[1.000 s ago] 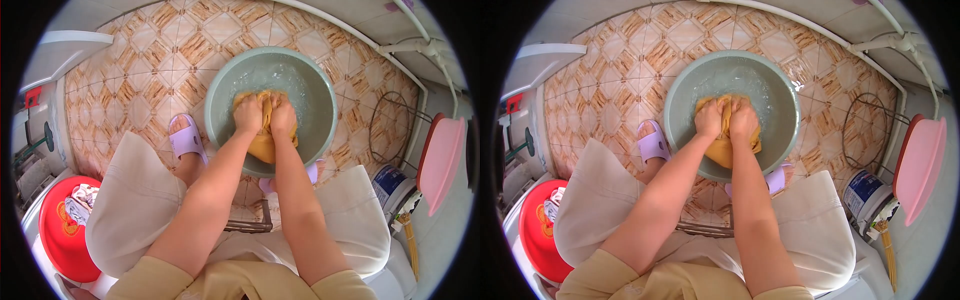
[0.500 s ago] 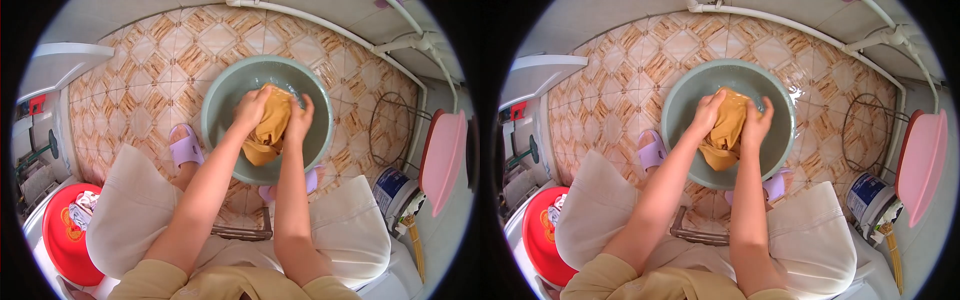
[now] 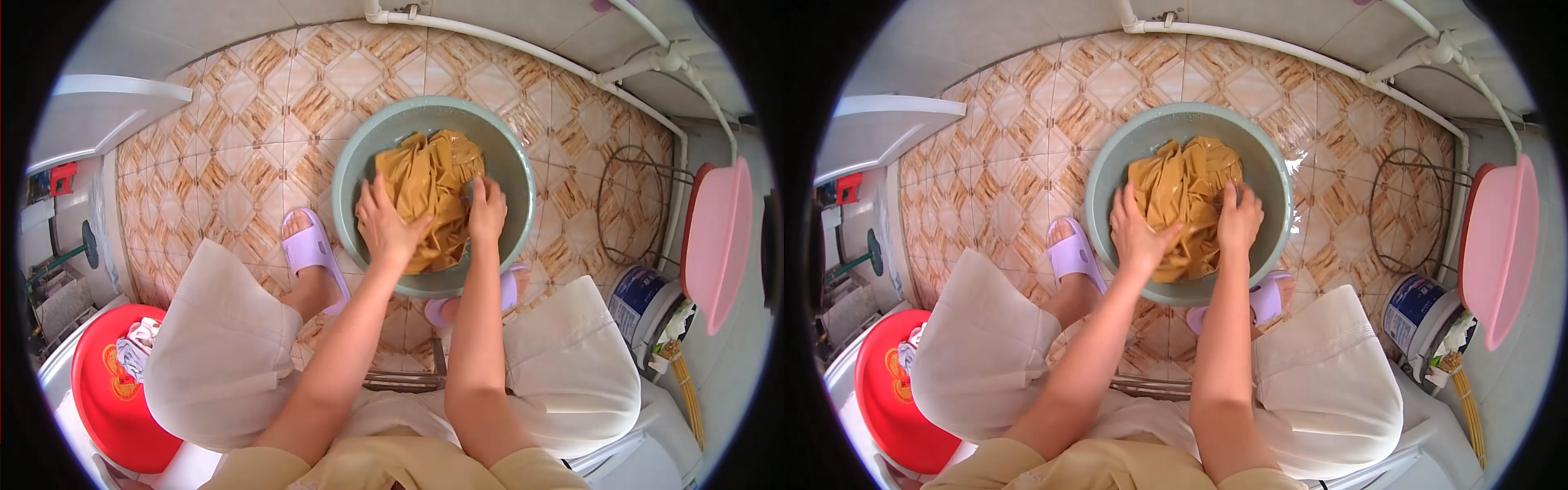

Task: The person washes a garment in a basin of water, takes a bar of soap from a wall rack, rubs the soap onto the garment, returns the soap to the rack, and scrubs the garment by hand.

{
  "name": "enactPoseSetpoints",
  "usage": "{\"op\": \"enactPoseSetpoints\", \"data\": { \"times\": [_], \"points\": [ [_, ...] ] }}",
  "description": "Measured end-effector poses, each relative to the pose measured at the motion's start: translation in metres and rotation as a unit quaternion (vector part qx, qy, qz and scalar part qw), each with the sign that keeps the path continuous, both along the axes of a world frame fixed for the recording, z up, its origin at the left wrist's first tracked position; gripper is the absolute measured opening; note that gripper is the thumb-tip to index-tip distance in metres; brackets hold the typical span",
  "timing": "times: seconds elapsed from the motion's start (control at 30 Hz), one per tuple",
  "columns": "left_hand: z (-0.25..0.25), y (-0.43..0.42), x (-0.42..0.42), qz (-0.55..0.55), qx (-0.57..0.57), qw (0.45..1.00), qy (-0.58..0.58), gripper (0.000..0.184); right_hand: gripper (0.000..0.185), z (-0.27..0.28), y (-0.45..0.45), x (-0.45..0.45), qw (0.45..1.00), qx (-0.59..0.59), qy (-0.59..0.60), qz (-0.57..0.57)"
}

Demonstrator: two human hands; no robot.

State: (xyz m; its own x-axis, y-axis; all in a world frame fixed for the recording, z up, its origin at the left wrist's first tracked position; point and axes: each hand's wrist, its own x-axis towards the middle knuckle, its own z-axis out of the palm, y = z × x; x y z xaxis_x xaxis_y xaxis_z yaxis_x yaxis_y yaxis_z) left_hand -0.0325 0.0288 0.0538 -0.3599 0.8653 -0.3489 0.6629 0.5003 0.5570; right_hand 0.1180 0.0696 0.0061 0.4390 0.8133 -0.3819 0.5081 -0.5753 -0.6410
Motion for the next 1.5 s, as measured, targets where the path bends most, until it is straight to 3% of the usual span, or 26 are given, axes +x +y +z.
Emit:
{"op": "enactPoseSetpoints", "data": {
  "times": [0.03,0.1,0.13,0.2,0.33,0.47,0.53,0.57,0.63,0.67,0.73,0.8,0.87,0.9,0.97,1.0,1.03,1.1,1.17,1.23,1.27,1.37,1.43,1.5],
  "points": [
    [-0.001,-0.006,0.004,0.000,0.000,1.000,0.001,0.101,0.047,-0.005,0.015,-0.008,1.000,0.000,0.001,0.000],
    [-0.009,-0.018,0.014,-0.107,-0.096,0.983,0.119,0.110,0.056,-0.015,0.032,-0.035,0.989,0.132,-0.034,0.055],
    [-0.012,-0.019,0.014,-0.135,-0.135,0.974,0.119,0.112,0.056,-0.014,0.029,-0.050,0.990,0.124,-0.034,0.056],
    [-0.013,-0.023,0.013,-0.135,-0.147,0.973,0.116,0.110,0.055,-0.013,0.033,-0.077,0.930,0.093,-0.281,0.219],
    [-0.022,-0.037,0.014,-0.146,-0.171,0.968,0.117,0.109,0.045,-0.035,0.047,-0.074,0.908,0.022,-0.329,0.260],
    [-0.034,-0.041,0.015,-0.175,-0.212,0.954,0.120,0.109,0.046,-0.044,0.067,-0.055,0.925,0.018,-0.280,0.257],
    [-0.048,-0.038,0.014,-0.203,-0.216,0.946,0.130,0.108,0.048,-0.031,0.082,-0.041,0.966,-0.130,-0.104,0.197],
    [-0.056,-0.036,0.014,-0.232,-0.226,0.935,0.144,0.107,0.048,-0.024,0.081,-0.032,0.965,-0.128,-0.112,0.198],
    [-0.061,-0.030,0.015,-0.238,-0.235,0.933,0.132,0.104,0.048,-0.001,0.059,-0.017,0.985,0.034,-0.058,0.160],
    [-0.063,-0.029,0.016,-0.242,-0.249,0.929,0.128,0.101,0.044,0.025,0.044,-0.018,0.975,0.076,-0.059,0.199],
    [-0.068,-0.028,0.018,-0.237,-0.224,0.937,0.125,0.096,0.041,0.050,0.007,-0.028,0.947,0.075,-0.123,0.289],
    [-0.068,-0.027,0.014,-0.234,-0.197,0.944,0.125,0.092,0.040,0.063,-0.031,-0.058,0.946,0.047,-0.161,0.278],
    [-0.063,-0.022,0.001,-0.183,-0.153,0.962,-0.132,0.083,0.041,0.054,-0.041,-0.068,0.946,0.027,-0.173,0.274],
    [-0.066,-0.027,0.001,-0.184,-0.157,0.961,-0.133,0.083,0.039,0.036,-0.046,-0.068,0.923,0.040,-0.230,0.305],
    [-0.072,-0.037,0.003,-0.306,-0.181,0.929,0.103,0.079,0.037,-0.006,-0.041,-0.063,0.896,0.052,-0.283,0.338],
    [-0.050,-0.026,0.005,-0.304,-0.281,0.905,0.096,0.080,0.037,-0.031,-0.025,-0.055,0.869,0.069,-0.342,0.351],
    [-0.056,-0.029,0.010,-0.304,-0.282,0.905,0.097,0.080,0.037,-0.050,-0.009,-0.049,0.838,0.086,-0.402,0.360],
    [-0.072,-0.036,0.014,-0.319,-0.283,0.884,0.191,0.083,0.041,-0.068,0.021,-0.043,0.843,0.067,-0.386,0.368],
    [-0.076,-0.034,0.010,-0.330,-0.287,0.887,0.150,0.083,0.045,-0.067,0.035,-0.047,0.846,0.046,-0.373,0.378],
    [-0.087,-0.033,0.016,-0.347,-0.304,0.870,0.174,0.080,0.055,-0.037,0.054,-0.046,0.882,-0.096,-0.294,0.355],
    [-0.091,-0.033,0.018,-0.344,-0.298,0.873,0.173,0.080,0.054,-0.020,0.068,-0.041,0.913,-0.160,-0.188,0.324],
    [-0.096,-0.040,0.020,-0.310,-0.226,0.907,0.173,0.076,0.048,0.048,0.073,-0.035,0.906,-0.091,-0.214,0.355],
    [-0.098,-0.039,0.023,-0.294,-0.216,0.909,0.201,0.075,0.044,0.085,0.040,-0.038,0.893,0.049,-0.212,0.394],
    [-0.065,-0.029,0.016,-0.330,-0.221,0.897,0.196,0.072,0.037,0.073,0.001,-0.044,0.902,0.107,-0.154,0.388]
  ]
}}
